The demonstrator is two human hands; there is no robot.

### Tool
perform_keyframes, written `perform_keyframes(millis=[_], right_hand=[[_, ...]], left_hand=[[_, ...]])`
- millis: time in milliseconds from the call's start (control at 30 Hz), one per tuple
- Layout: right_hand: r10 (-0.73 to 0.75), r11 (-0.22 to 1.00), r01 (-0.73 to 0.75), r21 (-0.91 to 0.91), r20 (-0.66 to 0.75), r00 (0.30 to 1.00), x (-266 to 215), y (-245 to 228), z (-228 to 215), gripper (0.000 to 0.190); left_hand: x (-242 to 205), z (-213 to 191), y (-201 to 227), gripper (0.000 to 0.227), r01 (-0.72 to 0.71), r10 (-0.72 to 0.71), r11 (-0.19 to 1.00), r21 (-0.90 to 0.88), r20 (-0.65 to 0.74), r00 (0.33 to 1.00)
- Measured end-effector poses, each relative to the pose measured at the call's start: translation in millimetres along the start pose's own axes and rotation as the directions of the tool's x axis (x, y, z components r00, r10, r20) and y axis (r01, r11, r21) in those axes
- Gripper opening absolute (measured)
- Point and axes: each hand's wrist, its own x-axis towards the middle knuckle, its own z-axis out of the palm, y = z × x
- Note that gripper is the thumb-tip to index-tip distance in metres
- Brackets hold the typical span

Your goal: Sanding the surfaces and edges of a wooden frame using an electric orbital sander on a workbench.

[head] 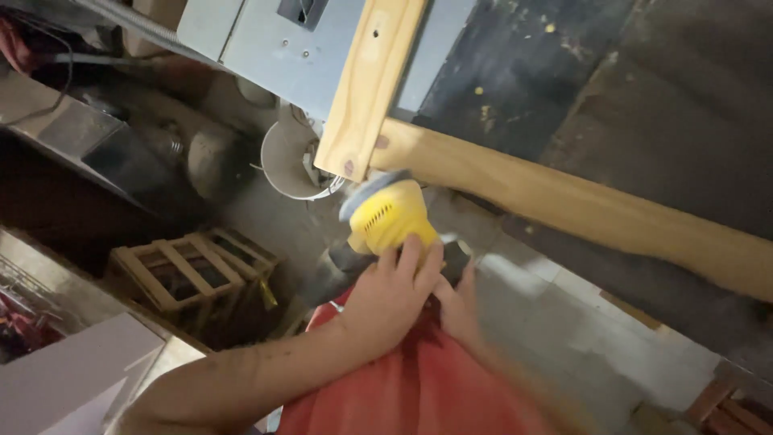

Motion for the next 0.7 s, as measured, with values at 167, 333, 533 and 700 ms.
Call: perform_keyframes(millis=[167,333,533,700], right_hand=[[-0.245,0.969,0.231,0.093,0.191,0.951,27.8,44.9,-39.1,0.053],[-0.351,0.911,0.405,-0.081,0.364,0.862,48.2,9.8,-50.0,0.053],[-0.549,0.52,0.605,-0.604,0.306,0.778,108.9,-18.1,-114.1,0.073],[-0.537,0.139,0.384,-0.913,0.256,0.804,160.9,-42.4,-219.2,0.09]], left_hand=[[18.0,8.1,10.3,0.077,0.176,-0.164,0.973,-0.152,0.086,0.983],[51.4,12.5,-15.7,0.103,0.458,-0.306,0.784,-0.419,0.381,0.872],[95.1,34.4,-47.7,0.099,0.524,-0.373,0.632,-0.571,0.368,0.852],[121.5,43.9,-54.6,0.1,0.53,-0.414,0.616,-0.583,0.333,0.847]])
